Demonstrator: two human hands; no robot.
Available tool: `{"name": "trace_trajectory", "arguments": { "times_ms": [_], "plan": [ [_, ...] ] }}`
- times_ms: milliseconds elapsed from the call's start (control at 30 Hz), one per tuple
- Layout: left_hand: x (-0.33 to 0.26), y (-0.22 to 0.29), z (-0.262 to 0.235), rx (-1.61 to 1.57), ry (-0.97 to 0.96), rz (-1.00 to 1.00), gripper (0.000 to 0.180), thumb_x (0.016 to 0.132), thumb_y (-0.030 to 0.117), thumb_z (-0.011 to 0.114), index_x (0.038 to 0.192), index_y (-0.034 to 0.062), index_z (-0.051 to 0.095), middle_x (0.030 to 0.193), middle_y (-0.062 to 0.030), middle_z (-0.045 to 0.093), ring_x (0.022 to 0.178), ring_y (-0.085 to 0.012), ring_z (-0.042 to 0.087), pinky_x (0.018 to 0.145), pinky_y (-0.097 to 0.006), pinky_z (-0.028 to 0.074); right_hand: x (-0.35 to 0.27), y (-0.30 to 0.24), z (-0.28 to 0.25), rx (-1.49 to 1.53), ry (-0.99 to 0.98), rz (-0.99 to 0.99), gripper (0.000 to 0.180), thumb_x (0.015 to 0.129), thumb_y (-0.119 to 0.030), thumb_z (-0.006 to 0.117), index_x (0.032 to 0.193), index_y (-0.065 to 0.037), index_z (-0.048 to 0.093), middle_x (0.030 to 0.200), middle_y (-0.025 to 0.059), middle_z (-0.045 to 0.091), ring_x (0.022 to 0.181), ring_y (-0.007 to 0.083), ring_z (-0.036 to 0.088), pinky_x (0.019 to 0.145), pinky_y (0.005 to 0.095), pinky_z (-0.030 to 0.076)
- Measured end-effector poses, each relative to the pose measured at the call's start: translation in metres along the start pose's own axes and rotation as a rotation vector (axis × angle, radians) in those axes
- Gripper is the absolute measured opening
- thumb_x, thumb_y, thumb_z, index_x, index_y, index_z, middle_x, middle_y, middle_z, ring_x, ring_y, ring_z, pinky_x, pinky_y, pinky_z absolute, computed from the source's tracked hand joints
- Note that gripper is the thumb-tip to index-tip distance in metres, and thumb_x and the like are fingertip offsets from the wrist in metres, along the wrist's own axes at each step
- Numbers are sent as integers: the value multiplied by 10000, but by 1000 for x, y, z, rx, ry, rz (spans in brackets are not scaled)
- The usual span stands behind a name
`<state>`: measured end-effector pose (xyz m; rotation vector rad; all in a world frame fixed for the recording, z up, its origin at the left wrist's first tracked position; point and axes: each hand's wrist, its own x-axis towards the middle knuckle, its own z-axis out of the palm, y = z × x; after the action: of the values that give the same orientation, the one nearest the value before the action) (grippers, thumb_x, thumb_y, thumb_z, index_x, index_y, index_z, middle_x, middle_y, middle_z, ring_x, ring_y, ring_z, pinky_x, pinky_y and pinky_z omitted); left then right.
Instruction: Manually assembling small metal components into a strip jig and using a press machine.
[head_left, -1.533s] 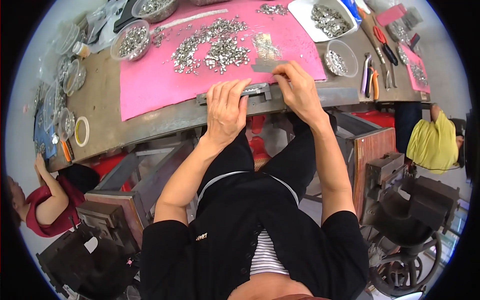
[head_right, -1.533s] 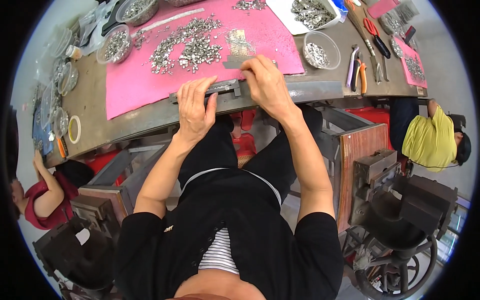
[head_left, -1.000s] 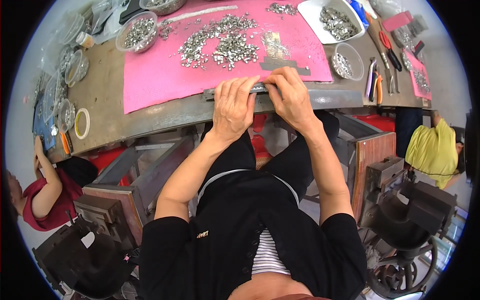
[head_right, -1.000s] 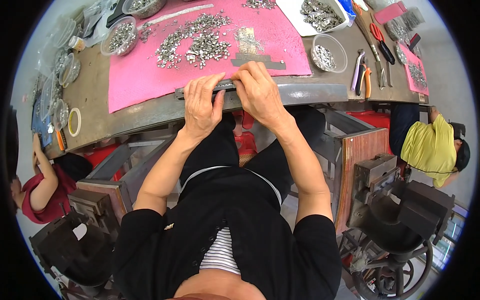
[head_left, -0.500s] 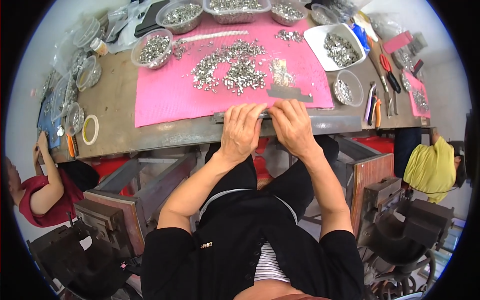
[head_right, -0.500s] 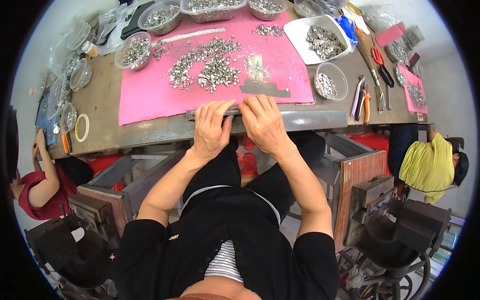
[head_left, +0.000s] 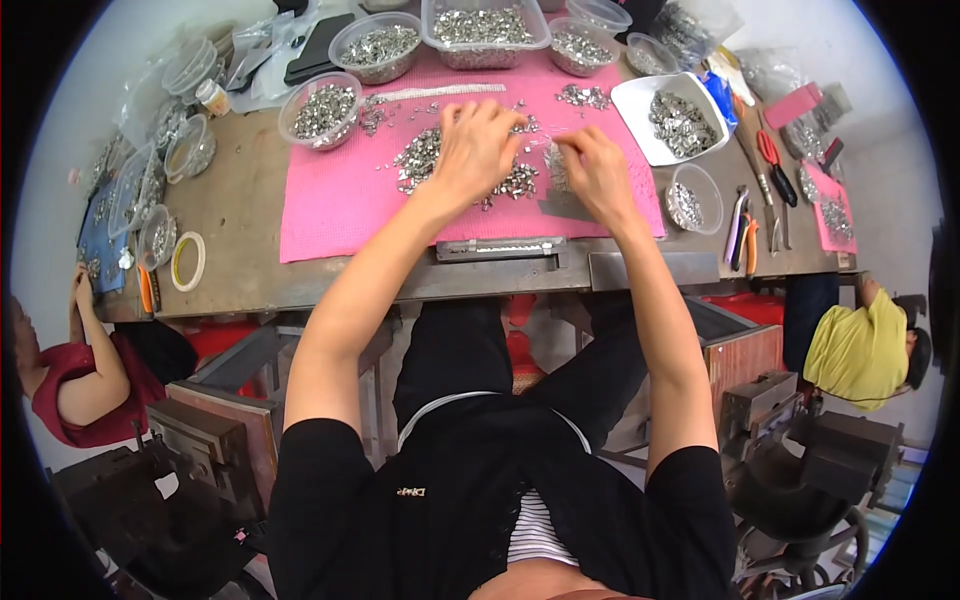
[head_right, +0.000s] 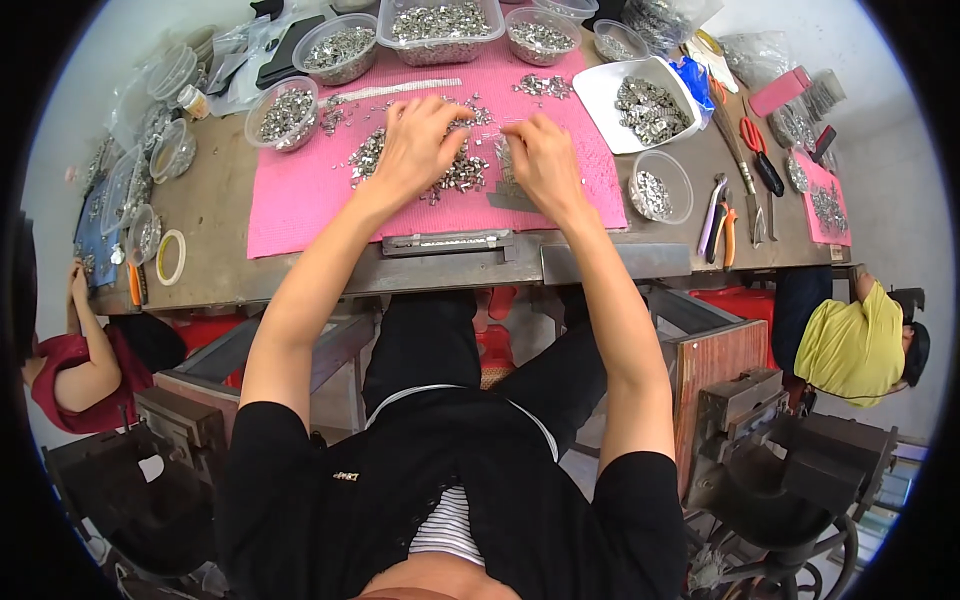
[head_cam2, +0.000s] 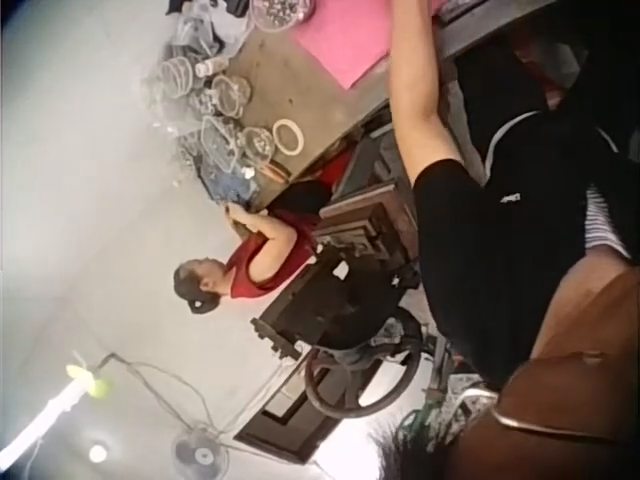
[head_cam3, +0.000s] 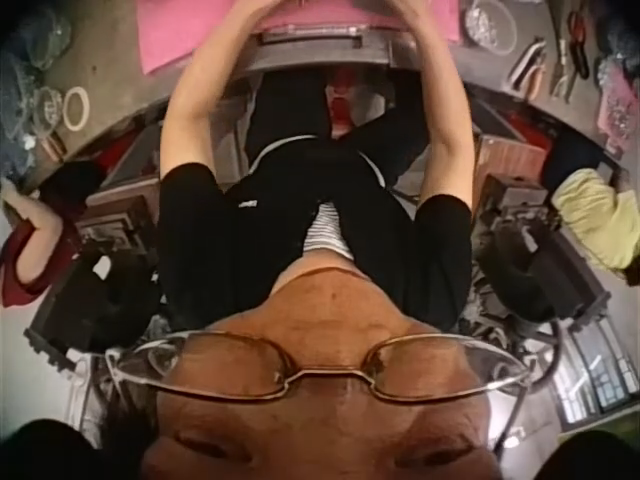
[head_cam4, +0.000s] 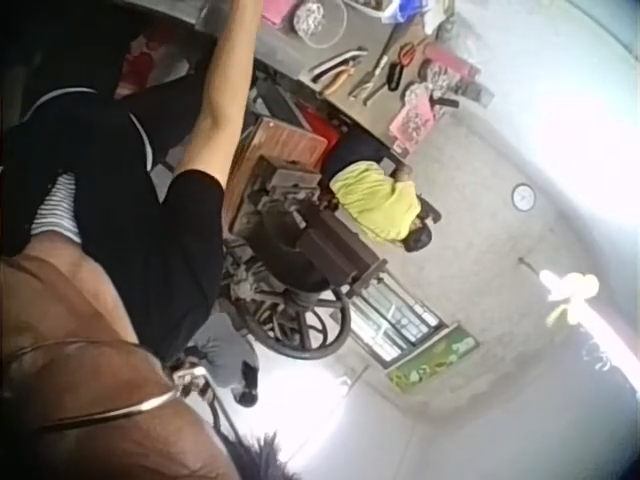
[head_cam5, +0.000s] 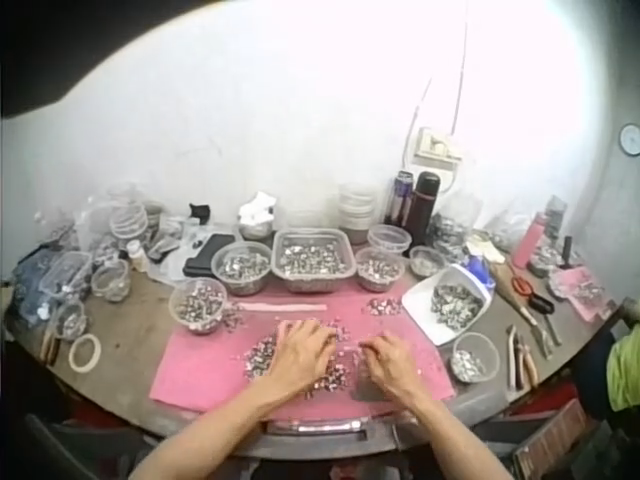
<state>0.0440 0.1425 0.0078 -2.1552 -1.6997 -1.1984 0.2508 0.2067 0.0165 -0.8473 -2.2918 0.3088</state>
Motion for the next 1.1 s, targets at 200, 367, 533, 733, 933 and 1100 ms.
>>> {"name": "trace_trajectory", "arguments": {
  "times_ms": [200, 367, 533, 733, 933, 1100],
  "plan": [
    [22, -39, 30, 29, -208, -150, 196, 883, 235, 720, 1039, 117, 730, 1028, -113, 639, 1028, -308, 614, 922, -470, 395, 38, 11, 45, -96, -103, 200, 194, 847, -222, 757, 944, -56, 727, 981, 132, 703, 986, 342, 663, 870, 489, 468],
    [18, -40, 35, -60, -80, -102, 118, 873, 165, 725, 950, 76, 717, 886, -111, 664, 894, -303, 650, 868, -460, 430, 41, 17, 50, -162, -95, 216, 149, 858, -189, 733, 927, -57, 720, 970, 146, 699, 966, 343, 669, 862, 487, 456],
    [25, -44, 25, -234, -9, -232, 161, 906, 154, 724, 972, 8, 731, 885, -143, 751, 766, -252, 718, 705, -372, 558, 39, 13, 43, -185, -103, 183, 146, 885, -198, 698, 926, -59, 712, 964, 153, 690, 933, 343, 672, 845, 487, 445],
    [20, -8, -10, -359, -123, -287, 152, 914, 130, 704, 990, 1, 729, 863, -139, 755, 744, -203, 707, 698, -350, 547, 34, 23, 44, -239, -68, 124, 160, 907, -207, 680, 939, -51, 701, 970, 146, 688, 961, 322, 664, 879, 475, 424],
    [-44, 33, -20, -232, -276, -5, 80, 876, 72, 694, 932, 16, 709, 868, -139, 669, 833, -334, 669, 766, -434, 534, 33, 25, 42, -194, -88, 72, 142, 900, -223, 690, 923, -86, 722, 978, 98, 704, 982, 302, 670, 881, 472, 423],
    [-53, 41, -22, -262, -275, -25, 143, 877, 108, 714, 988, 27, 751, 849, -133, 653, 832, -334, 647, 774, -445, 513, 38, 32, 51, -267, -49, 29, 176, 903, -246, 692, 939, -80, 741, 970, 121, 712, 961, 313, 681, 864, 486, 446]
  ]
}}
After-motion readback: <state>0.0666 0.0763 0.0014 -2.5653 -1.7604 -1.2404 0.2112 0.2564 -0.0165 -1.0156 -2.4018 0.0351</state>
